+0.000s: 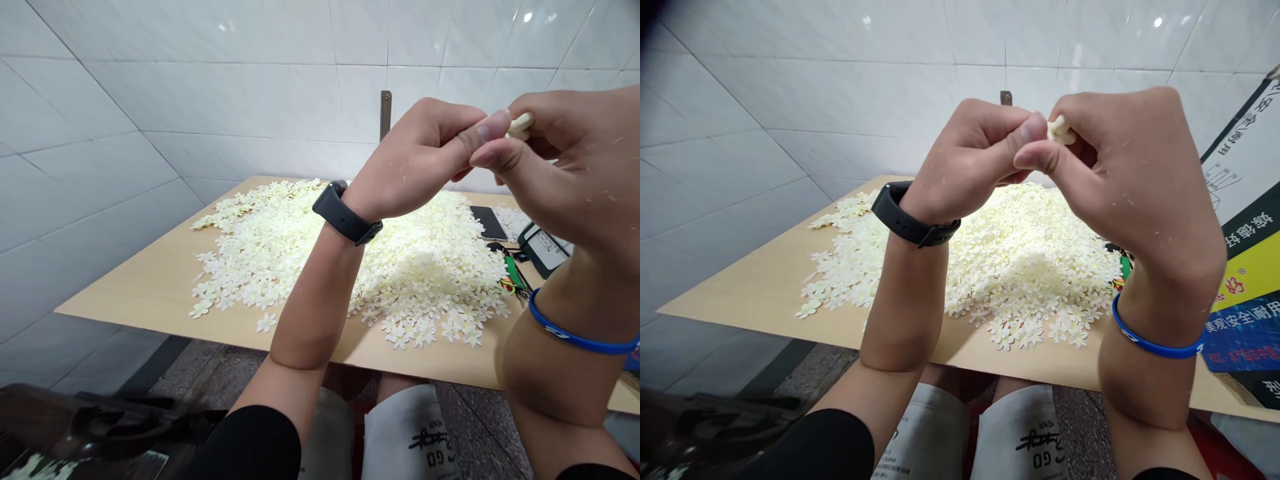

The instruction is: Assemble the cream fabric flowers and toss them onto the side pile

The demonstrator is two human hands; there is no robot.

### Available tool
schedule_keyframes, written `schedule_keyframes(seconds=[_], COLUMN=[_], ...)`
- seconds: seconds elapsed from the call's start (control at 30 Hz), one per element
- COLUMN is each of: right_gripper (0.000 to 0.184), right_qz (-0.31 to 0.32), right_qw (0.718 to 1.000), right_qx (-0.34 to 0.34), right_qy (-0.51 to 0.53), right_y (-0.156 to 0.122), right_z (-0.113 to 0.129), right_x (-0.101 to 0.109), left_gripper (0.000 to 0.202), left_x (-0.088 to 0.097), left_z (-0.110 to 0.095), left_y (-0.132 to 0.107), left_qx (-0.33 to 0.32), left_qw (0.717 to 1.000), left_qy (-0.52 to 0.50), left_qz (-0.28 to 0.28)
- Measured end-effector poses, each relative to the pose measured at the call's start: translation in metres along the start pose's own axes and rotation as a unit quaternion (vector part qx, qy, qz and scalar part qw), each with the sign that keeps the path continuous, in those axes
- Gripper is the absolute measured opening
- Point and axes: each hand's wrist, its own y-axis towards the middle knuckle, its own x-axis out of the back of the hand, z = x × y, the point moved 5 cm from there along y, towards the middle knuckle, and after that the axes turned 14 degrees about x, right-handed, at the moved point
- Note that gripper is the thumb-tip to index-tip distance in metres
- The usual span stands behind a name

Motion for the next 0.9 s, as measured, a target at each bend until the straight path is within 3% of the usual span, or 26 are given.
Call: schedule_keyframes(seconds=[0.07, 0.17, 0.23, 0.3, 0.37, 0.47, 0.6, 0.73, 0.9], right_gripper=[0.055, 0.053, 0.048, 0.042, 0.04, 0.044, 0.06, 0.053, 0.052], right_qz=[-0.048, -0.11, -0.122, -0.102, -0.074, -0.069, -0.093, -0.075, -0.046], right_qw=[0.998, 0.991, 0.989, 0.987, 0.974, 0.945, 0.931, 0.939, 0.924], right_qx=[0.007, -0.002, -0.015, -0.04, -0.074, -0.124, -0.152, -0.131, -0.063], right_qy=[0.035, 0.075, 0.084, 0.121, 0.202, 0.293, 0.318, 0.309, 0.375], right_y=[-0.001, 0.0, 0.002, 0.004, 0.004, 0.002, -0.001, 0.001, 0.004], right_z=[-0.002, -0.006, -0.008, -0.014, -0.022, -0.036, -0.045, -0.039, -0.028], right_x=[0.0, -0.002, -0.006, -0.014, -0.024, -0.036, -0.041, -0.04, -0.046], left_gripper=[0.058, 0.066, 0.066, 0.051, 0.031, 0.031, 0.019, 0.009, 0.023], left_x=[-0.002, 0.0, 0.006, 0.012, 0.017, 0.018, 0.02, 0.022, 0.024], left_z=[0.001, 0.007, 0.011, 0.014, 0.014, 0.015, 0.02, 0.023, 0.016], left_y=[0.001, 0.005, 0.008, 0.009, 0.008, 0.008, 0.008, 0.01, 0.008], left_qx=[0.0, -0.006, -0.015, -0.031, -0.036, -0.013, 0.014, 0.019, 0.041], left_qw=[0.999, 0.997, 0.989, 0.982, 0.985, 0.992, 0.992, 0.988, 0.979], left_qy=[-0.03, -0.006, 0.033, 0.05, 0.045, 0.053, 0.038, 0.013, 0.027], left_qz=[-0.011, -0.083, -0.143, -0.177, -0.165, -0.113, -0.122, -0.156, -0.196])
